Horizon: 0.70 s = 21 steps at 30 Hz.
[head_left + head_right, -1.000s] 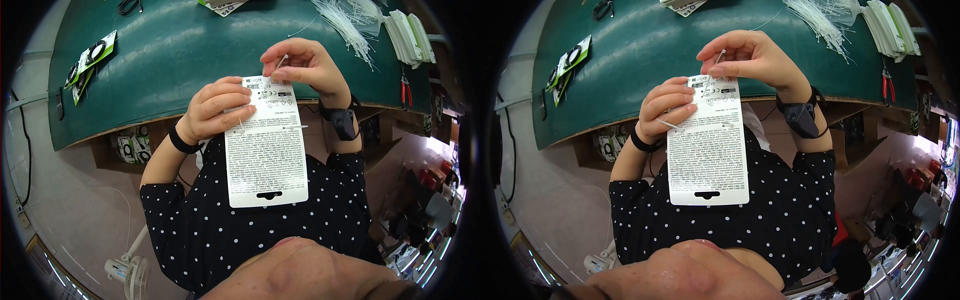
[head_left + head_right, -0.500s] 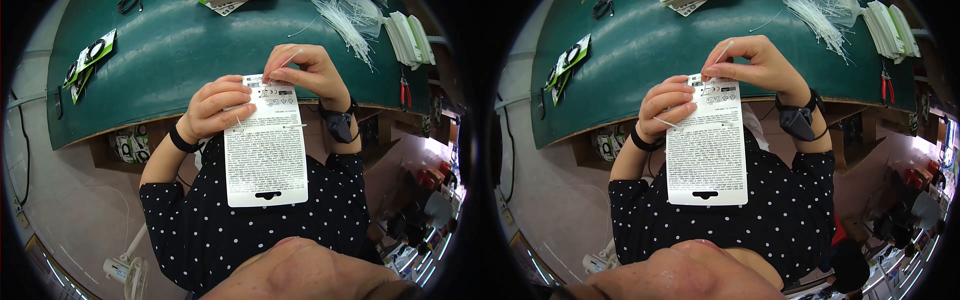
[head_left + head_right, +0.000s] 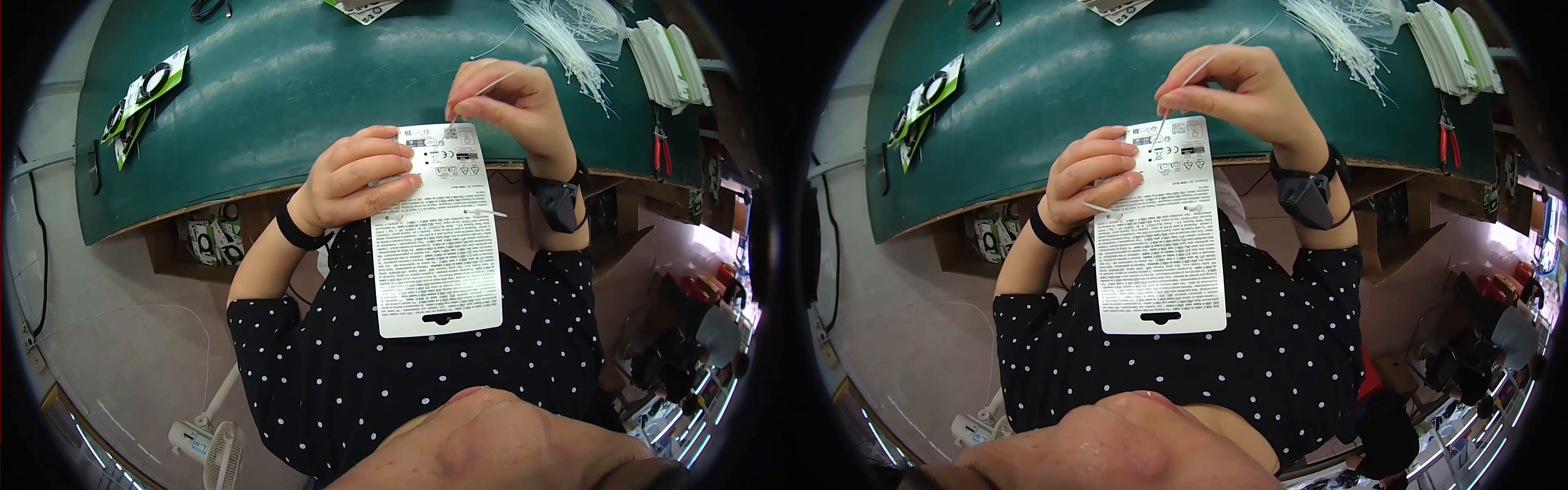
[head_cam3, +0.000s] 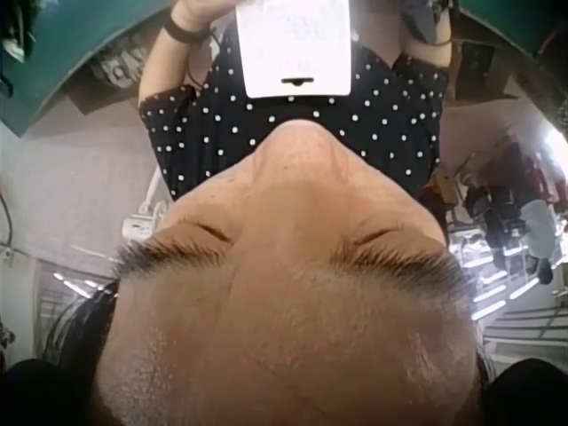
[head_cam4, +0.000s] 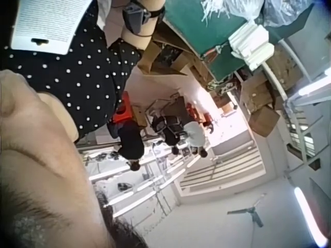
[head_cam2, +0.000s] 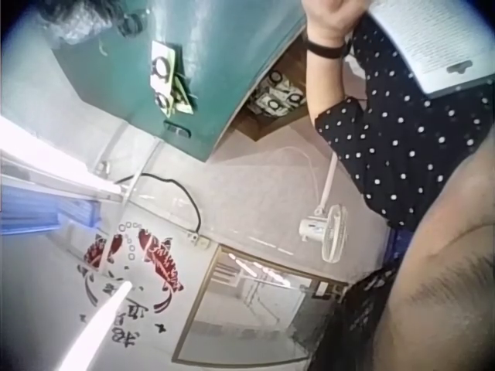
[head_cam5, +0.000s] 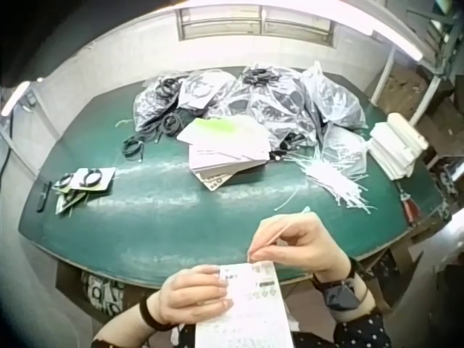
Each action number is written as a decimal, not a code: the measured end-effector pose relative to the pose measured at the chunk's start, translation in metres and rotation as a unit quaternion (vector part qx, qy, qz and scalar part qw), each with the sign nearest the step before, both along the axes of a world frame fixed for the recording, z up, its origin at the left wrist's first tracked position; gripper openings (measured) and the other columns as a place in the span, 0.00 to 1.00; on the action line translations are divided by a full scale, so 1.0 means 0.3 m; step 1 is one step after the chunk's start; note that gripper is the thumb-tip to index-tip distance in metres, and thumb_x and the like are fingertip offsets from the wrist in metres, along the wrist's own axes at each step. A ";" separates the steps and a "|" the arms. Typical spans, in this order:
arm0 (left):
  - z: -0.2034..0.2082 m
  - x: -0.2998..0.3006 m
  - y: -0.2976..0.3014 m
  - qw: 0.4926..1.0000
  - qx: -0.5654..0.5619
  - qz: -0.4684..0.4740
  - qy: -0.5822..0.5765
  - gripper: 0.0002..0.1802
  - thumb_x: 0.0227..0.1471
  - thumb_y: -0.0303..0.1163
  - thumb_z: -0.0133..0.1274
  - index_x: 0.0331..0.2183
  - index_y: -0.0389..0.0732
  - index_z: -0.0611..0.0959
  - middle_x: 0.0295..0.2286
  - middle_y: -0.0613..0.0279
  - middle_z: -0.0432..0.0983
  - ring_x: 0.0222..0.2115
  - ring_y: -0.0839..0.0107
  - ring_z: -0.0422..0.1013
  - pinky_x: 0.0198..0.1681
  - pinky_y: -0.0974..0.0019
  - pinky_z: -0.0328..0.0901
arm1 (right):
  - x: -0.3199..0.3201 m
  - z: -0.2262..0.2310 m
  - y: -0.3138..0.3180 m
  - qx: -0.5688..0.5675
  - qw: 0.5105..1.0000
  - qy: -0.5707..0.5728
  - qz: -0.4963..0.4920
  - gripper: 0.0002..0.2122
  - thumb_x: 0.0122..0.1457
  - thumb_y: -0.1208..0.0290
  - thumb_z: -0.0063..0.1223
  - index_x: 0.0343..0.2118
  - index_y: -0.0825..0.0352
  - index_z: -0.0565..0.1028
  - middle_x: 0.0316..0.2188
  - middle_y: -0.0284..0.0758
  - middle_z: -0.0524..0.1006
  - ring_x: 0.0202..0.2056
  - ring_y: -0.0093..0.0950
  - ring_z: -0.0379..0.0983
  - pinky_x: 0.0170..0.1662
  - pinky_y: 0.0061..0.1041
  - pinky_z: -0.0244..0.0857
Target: The person secures a coiled cable to a cardboard backing by threading a plastic tie through the holes and pulling it tight. They repeat the process with a second tie on the same package before setting it aside and starting another.
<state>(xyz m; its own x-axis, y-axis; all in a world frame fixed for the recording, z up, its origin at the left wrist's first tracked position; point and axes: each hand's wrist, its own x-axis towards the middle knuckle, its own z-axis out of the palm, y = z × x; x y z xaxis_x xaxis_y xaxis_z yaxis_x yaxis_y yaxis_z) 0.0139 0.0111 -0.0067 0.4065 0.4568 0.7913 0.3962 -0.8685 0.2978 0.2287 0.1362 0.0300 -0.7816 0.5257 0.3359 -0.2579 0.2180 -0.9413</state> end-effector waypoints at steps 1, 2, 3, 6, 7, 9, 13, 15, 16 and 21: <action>-0.002 0.001 0.000 1.000 0.003 0.000 0.002 0.13 0.40 0.25 0.59 0.34 0.39 0.81 0.36 0.60 0.72 0.39 0.63 0.72 0.46 0.55 0.70 | 0.001 0.007 -0.005 0.000 1.000 0.000 0.000 0.03 0.54 0.78 0.56 0.30 0.72 0.78 0.28 0.37 0.78 0.31 0.25 0.74 0.32 0.20 0.66; -0.003 0.002 0.001 1.000 0.005 0.000 0.004 0.13 0.40 0.25 0.60 0.34 0.39 0.81 0.36 0.60 0.72 0.39 0.63 0.72 0.46 0.55 0.70 | 0.002 0.016 -0.012 0.000 1.000 -0.019 -0.007 0.03 0.54 0.78 0.57 0.30 0.72 0.78 0.28 0.37 0.78 0.31 0.25 0.74 0.32 0.20 0.66; -0.004 0.002 0.001 1.000 0.007 0.000 0.005 0.14 0.40 0.25 0.60 0.34 0.39 0.81 0.36 0.60 0.72 0.40 0.63 0.72 0.46 0.55 0.70 | 0.003 0.024 -0.019 0.001 0.999 -0.038 -0.014 0.04 0.54 0.78 0.57 0.30 0.72 0.78 0.28 0.37 0.78 0.30 0.24 0.74 0.32 0.19 0.66; -0.001 0.000 0.000 1.000 0.011 -0.003 0.018 0.14 0.40 0.25 0.59 0.35 0.39 0.81 0.37 0.60 0.72 0.40 0.64 0.72 0.46 0.55 0.70 | 0.001 0.033 -0.029 0.009 0.997 -0.076 -0.029 0.04 0.54 0.77 0.57 0.30 0.72 0.78 0.28 0.37 0.78 0.30 0.23 0.74 0.32 0.18 0.66; 0.001 0.000 0.000 1.000 0.013 -0.004 0.024 0.14 0.41 0.25 0.59 0.35 0.39 0.81 0.37 0.60 0.72 0.40 0.64 0.72 0.46 0.54 0.70 | 0.000 0.034 -0.032 0.017 0.995 -0.095 -0.037 0.04 0.54 0.77 0.58 0.30 0.72 0.78 0.28 0.37 0.78 0.29 0.22 0.74 0.32 0.18 0.66; 0.004 0.000 0.000 0.999 0.016 -0.005 0.030 0.14 0.41 0.25 0.59 0.35 0.39 0.81 0.37 0.60 0.71 0.40 0.64 0.71 0.46 0.54 0.70 | -0.003 0.034 -0.039 0.024 0.992 -0.114 -0.044 0.04 0.54 0.76 0.58 0.30 0.72 0.78 0.28 0.36 0.78 0.29 0.21 0.74 0.31 0.17 0.66; 0.006 0.002 -0.001 0.999 0.025 -0.005 0.046 0.14 0.41 0.24 0.59 0.35 0.39 0.80 0.37 0.60 0.71 0.40 0.63 0.71 0.46 0.53 0.69 | -0.008 0.035 -0.049 -0.013 0.989 -0.142 -0.047 0.05 0.54 0.75 0.58 0.30 0.72 0.79 0.28 0.35 0.79 0.28 0.19 0.73 0.31 0.16 0.66; 0.006 0.003 -0.003 0.998 0.030 -0.002 0.055 0.13 0.41 0.24 0.58 0.35 0.39 0.80 0.37 0.60 0.71 0.40 0.63 0.71 0.46 0.53 0.69 | -0.008 0.031 -0.051 -0.016 0.987 -0.152 -0.049 0.05 0.54 0.75 0.58 0.30 0.72 0.79 0.28 0.34 0.79 0.28 0.18 0.74 0.31 0.15 0.66; 0.005 0.003 -0.003 0.998 0.030 -0.002 0.055 0.13 0.41 0.24 0.58 0.35 0.39 0.80 0.37 0.60 0.71 0.40 0.63 0.71 0.46 0.53 0.69 | -0.008 0.030 -0.051 -0.017 0.986 -0.158 -0.049 0.06 0.54 0.74 0.58 0.29 0.72 0.79 0.28 0.34 0.79 0.29 0.18 0.74 0.31 0.15 0.66; 0.002 0.006 -0.006 0.998 0.034 -0.001 0.055 0.13 0.41 0.24 0.58 0.35 0.38 0.80 0.37 0.60 0.71 0.40 0.63 0.71 0.47 0.52 0.69 | -0.007 0.027 -0.053 -0.023 0.984 -0.162 -0.069 0.06 0.54 0.74 0.58 0.29 0.72 0.79 0.28 0.34 0.79 0.28 0.18 0.73 0.31 0.15 0.66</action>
